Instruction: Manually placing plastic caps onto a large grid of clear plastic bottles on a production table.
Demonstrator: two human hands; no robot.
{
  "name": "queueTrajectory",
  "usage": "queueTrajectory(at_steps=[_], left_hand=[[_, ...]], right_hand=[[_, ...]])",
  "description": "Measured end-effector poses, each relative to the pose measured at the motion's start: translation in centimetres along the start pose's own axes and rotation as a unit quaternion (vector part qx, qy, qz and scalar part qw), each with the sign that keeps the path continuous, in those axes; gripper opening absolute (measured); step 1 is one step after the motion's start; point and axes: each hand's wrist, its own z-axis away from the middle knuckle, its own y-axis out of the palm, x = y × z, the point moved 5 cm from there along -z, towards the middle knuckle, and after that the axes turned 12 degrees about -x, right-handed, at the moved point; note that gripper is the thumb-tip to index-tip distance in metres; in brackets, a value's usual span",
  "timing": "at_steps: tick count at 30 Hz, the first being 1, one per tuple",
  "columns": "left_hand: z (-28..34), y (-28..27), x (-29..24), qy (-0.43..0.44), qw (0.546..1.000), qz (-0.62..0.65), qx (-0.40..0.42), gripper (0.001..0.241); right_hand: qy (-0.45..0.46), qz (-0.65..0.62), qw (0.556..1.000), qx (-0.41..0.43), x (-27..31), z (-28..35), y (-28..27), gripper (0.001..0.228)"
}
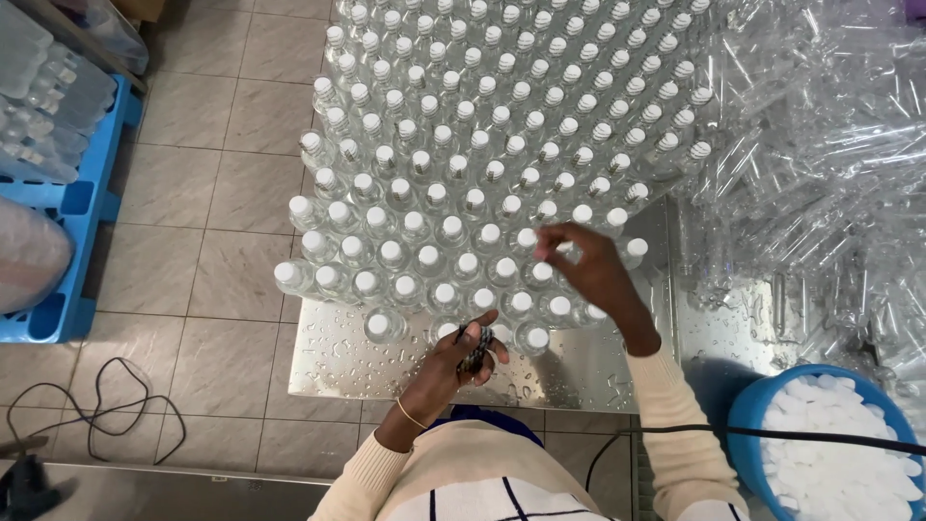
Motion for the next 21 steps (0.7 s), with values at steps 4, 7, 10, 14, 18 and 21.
queueTrajectory(at_steps=[4, 7, 10, 14, 18, 21], left_hand=[[-0.4, 3.2, 0.3, 0.009, 0.999, -0.004, 0.044, 0.069], [-0.9, 4.9, 1.7, 0.007, 0.995, -0.026, 0.091, 0.059], [0.0, 7.5, 0.1, 0.003, 0.994, -0.035, 0.101, 0.064], [-0.9, 7.9, 2.5, -0.009, 0.993, -0.053, 0.109, 0.066], [-1.1, 7.3, 3.2, -0.008, 0.997, -0.046, 0.066, 0.071], [-1.2, 6.2, 4.0, 0.013, 0.999, -0.03, 0.027, 0.069]], right_hand=[[0.054, -0.17, 0.975, 0.13, 4.6, 5.7, 1.6, 0.038], [0.058, -0.186, 0.969, 0.152, 4.6, 7.6, 0.5, 0.033], [0.103, -0.187, 0.969, 0.123, 2.0, 8.9, -1.0, 0.03], [0.147, -0.179, 0.97, 0.077, 0.9, 9.2, -3.0, 0.03], [0.132, -0.118, 0.984, 0.004, -1.2, 5.9, -5.3, 0.023], [0.095, -0.074, 0.99, -0.074, -4.8, 1.2, -6.0, 0.023]])
